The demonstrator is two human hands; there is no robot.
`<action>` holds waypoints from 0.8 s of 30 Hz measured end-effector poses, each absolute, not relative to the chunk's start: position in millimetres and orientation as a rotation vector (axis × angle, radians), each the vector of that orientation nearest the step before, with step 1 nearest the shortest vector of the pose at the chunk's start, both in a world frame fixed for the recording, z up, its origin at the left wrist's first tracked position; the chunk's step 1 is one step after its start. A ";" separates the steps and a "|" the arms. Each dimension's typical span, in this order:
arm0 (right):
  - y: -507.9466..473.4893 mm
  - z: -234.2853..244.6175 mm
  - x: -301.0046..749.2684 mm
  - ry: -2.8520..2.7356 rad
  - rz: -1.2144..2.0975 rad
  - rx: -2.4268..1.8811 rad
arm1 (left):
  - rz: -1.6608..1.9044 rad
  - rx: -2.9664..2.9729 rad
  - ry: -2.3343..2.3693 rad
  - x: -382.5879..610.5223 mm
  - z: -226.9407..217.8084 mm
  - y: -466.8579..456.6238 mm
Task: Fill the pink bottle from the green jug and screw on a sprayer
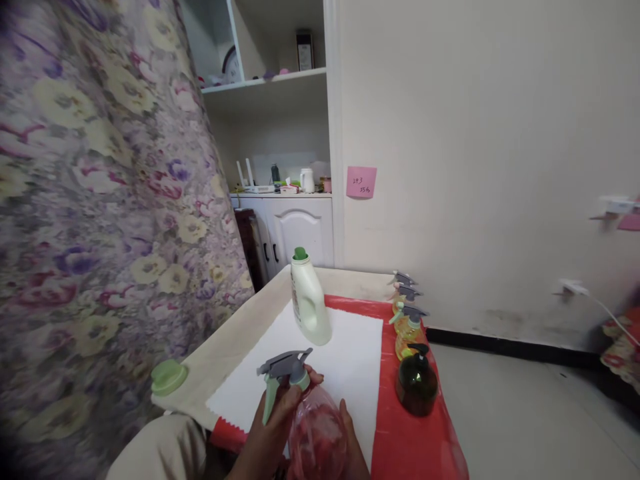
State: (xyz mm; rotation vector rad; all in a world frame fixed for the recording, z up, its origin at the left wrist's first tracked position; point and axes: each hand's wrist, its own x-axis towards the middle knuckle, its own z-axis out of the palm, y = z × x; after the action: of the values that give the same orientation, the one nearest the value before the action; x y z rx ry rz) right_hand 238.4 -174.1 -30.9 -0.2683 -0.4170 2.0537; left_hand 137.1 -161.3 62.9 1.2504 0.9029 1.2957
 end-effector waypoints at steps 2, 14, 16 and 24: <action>-173.6 -33.9 240.3 -0.484 2.115 -0.324 | 1.283 1.277 0.871 138.9 66.0 -161.2; -179.2 -28.3 250.4 -0.235 2.120 -0.285 | 1.353 1.422 1.033 137.7 74.4 -159.1; -180.0 -25.9 248.0 -0.189 2.027 -0.263 | 1.343 1.417 0.997 137.7 73.6 -158.3; -183.9 -5.1 240.9 -0.123 1.963 -0.258 | 1.224 1.365 0.855 131.7 54.5 -148.2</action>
State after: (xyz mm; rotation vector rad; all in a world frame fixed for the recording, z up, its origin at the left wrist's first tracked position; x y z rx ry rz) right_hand 240.9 -183.9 -5.1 -0.2580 -0.1233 1.9631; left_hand 131.7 -148.2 54.5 1.3646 0.8547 1.2243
